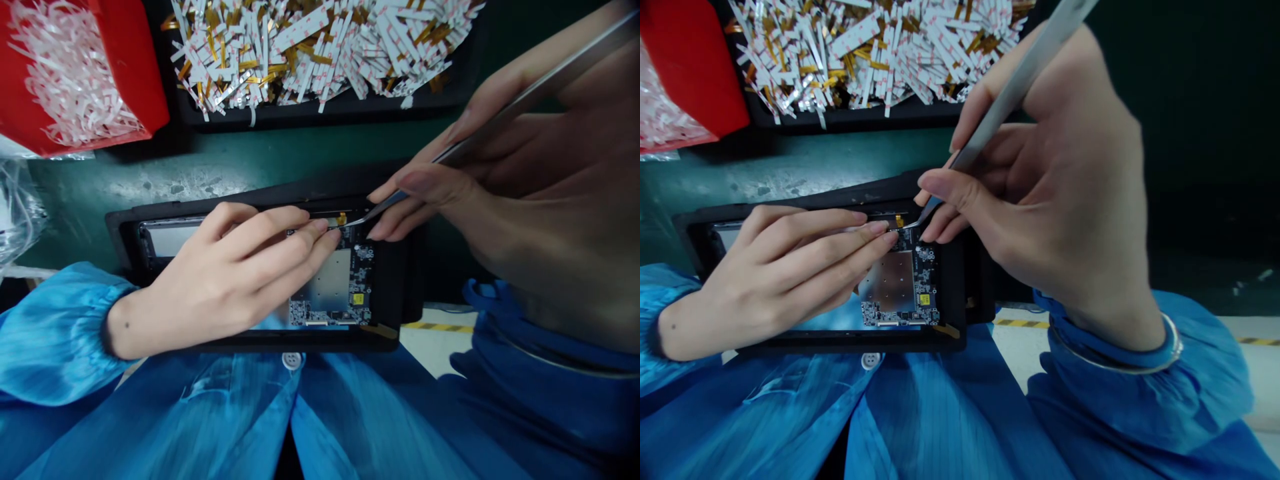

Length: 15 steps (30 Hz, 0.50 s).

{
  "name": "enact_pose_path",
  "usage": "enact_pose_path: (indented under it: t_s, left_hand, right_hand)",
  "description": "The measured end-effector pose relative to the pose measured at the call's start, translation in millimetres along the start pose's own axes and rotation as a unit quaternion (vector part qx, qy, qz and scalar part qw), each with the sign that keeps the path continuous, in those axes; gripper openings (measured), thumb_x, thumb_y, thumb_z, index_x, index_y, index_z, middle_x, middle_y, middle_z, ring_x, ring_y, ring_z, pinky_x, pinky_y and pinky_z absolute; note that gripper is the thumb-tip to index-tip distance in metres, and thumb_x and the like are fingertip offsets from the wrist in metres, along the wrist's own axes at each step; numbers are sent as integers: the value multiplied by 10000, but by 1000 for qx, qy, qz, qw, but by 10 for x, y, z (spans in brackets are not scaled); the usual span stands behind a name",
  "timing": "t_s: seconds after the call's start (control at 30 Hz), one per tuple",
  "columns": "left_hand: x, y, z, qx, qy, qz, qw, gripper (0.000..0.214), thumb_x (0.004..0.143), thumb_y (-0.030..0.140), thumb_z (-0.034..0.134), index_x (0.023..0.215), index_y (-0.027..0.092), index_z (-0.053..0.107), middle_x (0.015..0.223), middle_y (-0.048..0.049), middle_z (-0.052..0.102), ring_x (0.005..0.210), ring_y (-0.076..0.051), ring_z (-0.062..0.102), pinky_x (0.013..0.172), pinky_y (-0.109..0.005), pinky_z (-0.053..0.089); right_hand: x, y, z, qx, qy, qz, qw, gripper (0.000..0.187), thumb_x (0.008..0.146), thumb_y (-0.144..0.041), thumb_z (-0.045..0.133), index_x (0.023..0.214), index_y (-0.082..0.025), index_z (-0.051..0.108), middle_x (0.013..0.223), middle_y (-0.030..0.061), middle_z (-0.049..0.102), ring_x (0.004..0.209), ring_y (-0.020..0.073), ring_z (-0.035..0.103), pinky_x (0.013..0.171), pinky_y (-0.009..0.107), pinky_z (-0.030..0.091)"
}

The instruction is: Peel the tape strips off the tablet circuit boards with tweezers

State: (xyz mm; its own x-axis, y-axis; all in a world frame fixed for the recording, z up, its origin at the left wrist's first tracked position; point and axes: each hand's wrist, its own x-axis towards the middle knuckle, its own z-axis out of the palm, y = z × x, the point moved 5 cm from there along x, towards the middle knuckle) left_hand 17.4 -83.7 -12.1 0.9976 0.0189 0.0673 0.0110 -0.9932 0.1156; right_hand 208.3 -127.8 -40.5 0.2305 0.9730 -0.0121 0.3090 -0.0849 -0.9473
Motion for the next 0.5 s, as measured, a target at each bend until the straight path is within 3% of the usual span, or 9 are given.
enact_pose_path:
  t_s: [0.17, 0.3, 0.5]
  left_hand:
    - [8, 9, 13, 0, 3, -1, 1000, 388, 999, 194, 525, 1367, 75, 498, 1294, -52, 672, 1236, -220, 589, 840, -370, 483]
    - [12, 3, 3, 2, 5, -3, 1000, 374, 1003, 205, 518, 1359, 89, 508, 1296, -48, 670, 1238, -215, 589, 856, -366, 485]
    - [6, 4, -8, 0, 0, 1, 1000, 391, 1004, 204, 517, 1371, 73, 492, 1305, -56, 665, 1240, -226, 583, 845, -375, 478]
  right_hand:
    - [-11, 3, -16, 21, 12, -5, 1000, 303, 849, -254, 733, 996, -252, 469, 813, -21, 659, 628, 171, 711, 506, 330, 652]
    - [-24, -12, -17, 17, 38, 10, 999, 352, 803, -321, 783, 995, -273, 492, 820, 1, 645, 664, 202, 718, 502, 367, 645]
    - [3, -7, 21, 9, 46, 4, 999, 327, 792, -352, 795, 934, -278, 510, 829, 15, 687, 598, 183, 704, 467, 335, 622]
